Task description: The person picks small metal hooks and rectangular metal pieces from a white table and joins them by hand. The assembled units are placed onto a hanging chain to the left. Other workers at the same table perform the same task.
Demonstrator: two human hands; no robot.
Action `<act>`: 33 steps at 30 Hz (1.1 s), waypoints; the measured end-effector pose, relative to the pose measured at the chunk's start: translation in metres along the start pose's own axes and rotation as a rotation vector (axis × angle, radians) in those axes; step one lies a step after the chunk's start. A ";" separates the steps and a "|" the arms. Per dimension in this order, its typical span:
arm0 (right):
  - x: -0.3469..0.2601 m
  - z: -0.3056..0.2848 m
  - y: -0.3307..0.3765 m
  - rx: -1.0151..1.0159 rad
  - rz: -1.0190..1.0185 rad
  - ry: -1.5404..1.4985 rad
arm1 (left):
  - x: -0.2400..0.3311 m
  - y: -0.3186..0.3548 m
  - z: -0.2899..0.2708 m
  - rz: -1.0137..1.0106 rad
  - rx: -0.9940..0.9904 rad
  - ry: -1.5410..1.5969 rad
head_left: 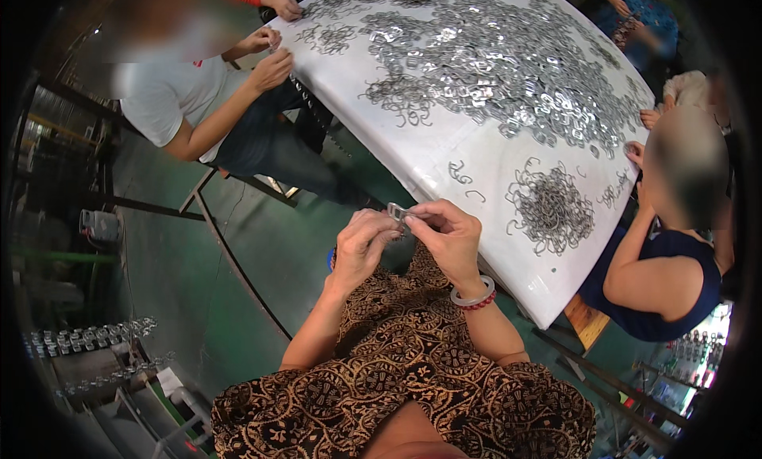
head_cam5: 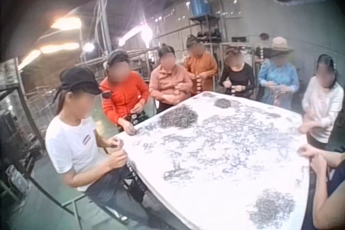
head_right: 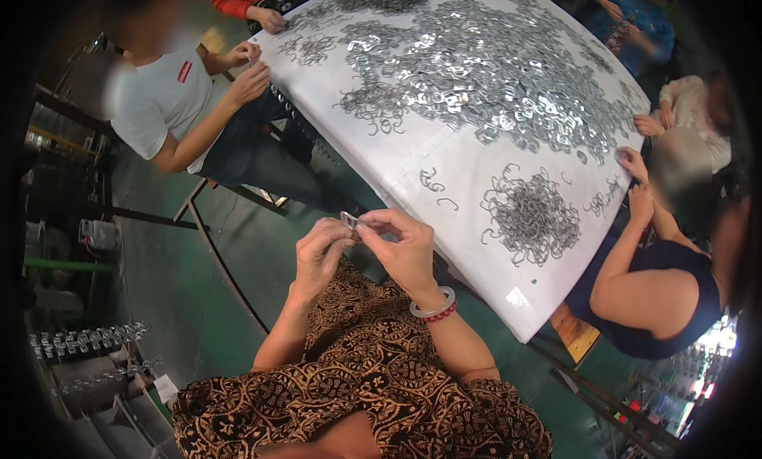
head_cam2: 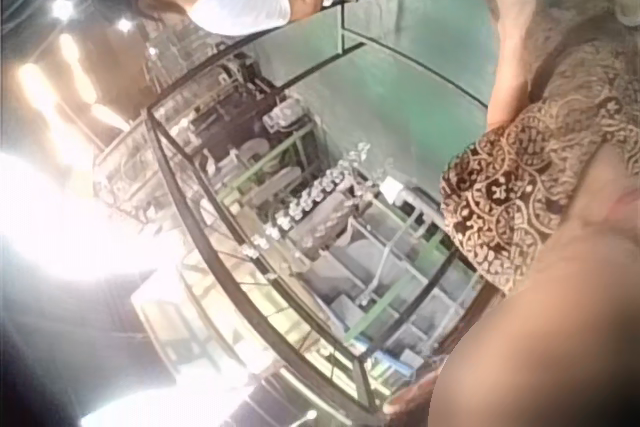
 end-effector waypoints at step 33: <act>0.017 -0.016 -0.003 -0.043 0.009 0.106 | -0.175 -0.112 0.028 -0.251 -0.061 -0.237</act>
Point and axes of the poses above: each hand's wrist, its own y-axis away from the middle knuckle, its own z-axis out of the palm, x = y × z, the point moved 9 cm from there along -y, towards the middle knuckle, and after that the axes turned 11 degrees about z, right-handed, at the moved point
